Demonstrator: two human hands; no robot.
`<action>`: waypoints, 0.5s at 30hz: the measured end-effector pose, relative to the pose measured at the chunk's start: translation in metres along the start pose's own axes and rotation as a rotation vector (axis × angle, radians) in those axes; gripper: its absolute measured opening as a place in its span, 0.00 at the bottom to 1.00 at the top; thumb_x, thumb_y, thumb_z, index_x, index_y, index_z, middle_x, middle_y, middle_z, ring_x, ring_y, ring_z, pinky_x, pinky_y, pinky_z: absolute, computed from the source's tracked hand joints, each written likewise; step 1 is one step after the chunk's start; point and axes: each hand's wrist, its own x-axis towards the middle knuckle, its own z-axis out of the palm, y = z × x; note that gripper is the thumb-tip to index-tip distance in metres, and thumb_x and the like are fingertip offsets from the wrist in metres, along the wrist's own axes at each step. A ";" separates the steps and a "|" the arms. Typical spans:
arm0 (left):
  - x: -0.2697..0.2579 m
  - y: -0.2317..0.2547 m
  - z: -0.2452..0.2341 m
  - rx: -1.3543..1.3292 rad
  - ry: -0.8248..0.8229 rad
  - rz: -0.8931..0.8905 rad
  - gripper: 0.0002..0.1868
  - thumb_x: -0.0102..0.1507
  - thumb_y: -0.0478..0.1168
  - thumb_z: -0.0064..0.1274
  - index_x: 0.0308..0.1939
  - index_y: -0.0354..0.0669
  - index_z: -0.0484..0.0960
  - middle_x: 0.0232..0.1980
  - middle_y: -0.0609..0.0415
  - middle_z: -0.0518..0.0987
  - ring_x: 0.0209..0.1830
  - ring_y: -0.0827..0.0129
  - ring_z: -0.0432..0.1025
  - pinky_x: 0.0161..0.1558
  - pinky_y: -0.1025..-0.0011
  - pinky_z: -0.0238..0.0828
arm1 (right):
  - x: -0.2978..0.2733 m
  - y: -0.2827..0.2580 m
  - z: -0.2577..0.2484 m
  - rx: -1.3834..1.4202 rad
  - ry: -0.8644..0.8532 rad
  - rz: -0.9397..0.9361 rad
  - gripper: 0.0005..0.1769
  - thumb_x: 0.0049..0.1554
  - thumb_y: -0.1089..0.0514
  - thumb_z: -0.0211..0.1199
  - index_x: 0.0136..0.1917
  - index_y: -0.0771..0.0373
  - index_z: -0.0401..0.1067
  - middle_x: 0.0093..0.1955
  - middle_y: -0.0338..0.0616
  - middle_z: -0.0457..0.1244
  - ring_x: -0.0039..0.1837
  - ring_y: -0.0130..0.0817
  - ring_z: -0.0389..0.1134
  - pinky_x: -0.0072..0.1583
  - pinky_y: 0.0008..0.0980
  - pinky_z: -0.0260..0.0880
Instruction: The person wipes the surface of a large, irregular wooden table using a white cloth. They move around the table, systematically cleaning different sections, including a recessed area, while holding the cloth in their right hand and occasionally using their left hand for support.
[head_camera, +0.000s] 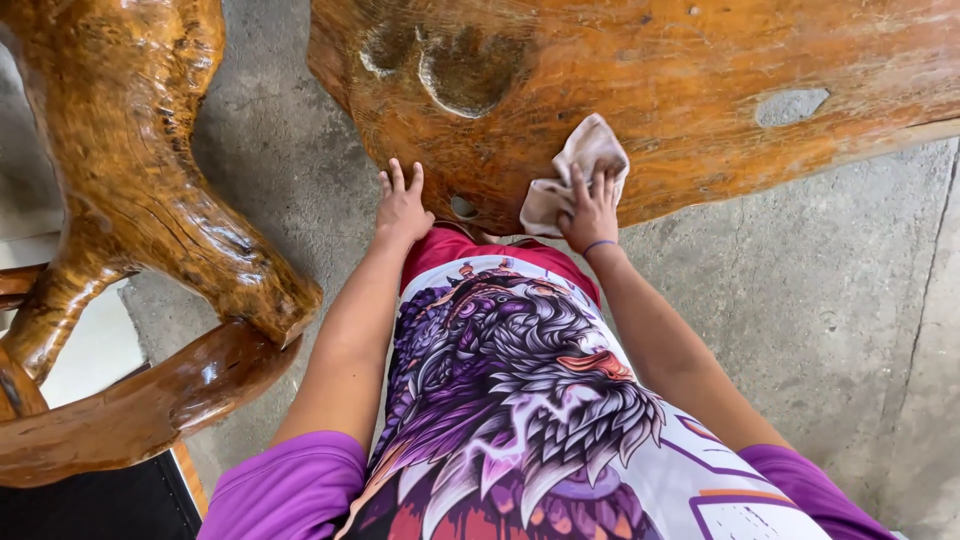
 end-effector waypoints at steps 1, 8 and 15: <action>0.002 0.001 0.003 0.002 -0.002 0.002 0.56 0.67 0.50 0.59 0.93 0.53 0.44 0.93 0.33 0.33 0.91 0.30 0.37 0.81 0.45 0.64 | -0.012 0.007 0.004 0.000 0.000 0.003 0.63 0.51 0.50 0.73 0.94 0.46 0.46 0.92 0.67 0.36 0.91 0.73 0.34 0.84 0.73 0.48; 0.006 0.004 0.002 -0.002 -0.021 -0.025 0.55 0.67 0.52 0.58 0.93 0.52 0.45 0.92 0.32 0.33 0.91 0.28 0.38 0.80 0.41 0.64 | -0.050 0.049 0.000 0.016 0.068 0.030 0.59 0.52 0.43 0.73 0.92 0.38 0.52 0.93 0.56 0.41 0.92 0.63 0.40 0.86 0.62 0.48; 0.015 0.000 0.006 -0.040 -0.048 -0.051 0.55 0.67 0.53 0.58 0.93 0.55 0.45 0.93 0.35 0.32 0.91 0.31 0.38 0.78 0.36 0.64 | -0.024 0.098 -0.012 0.100 0.205 0.227 0.61 0.50 0.45 0.77 0.92 0.40 0.55 0.92 0.63 0.42 0.91 0.68 0.39 0.87 0.64 0.43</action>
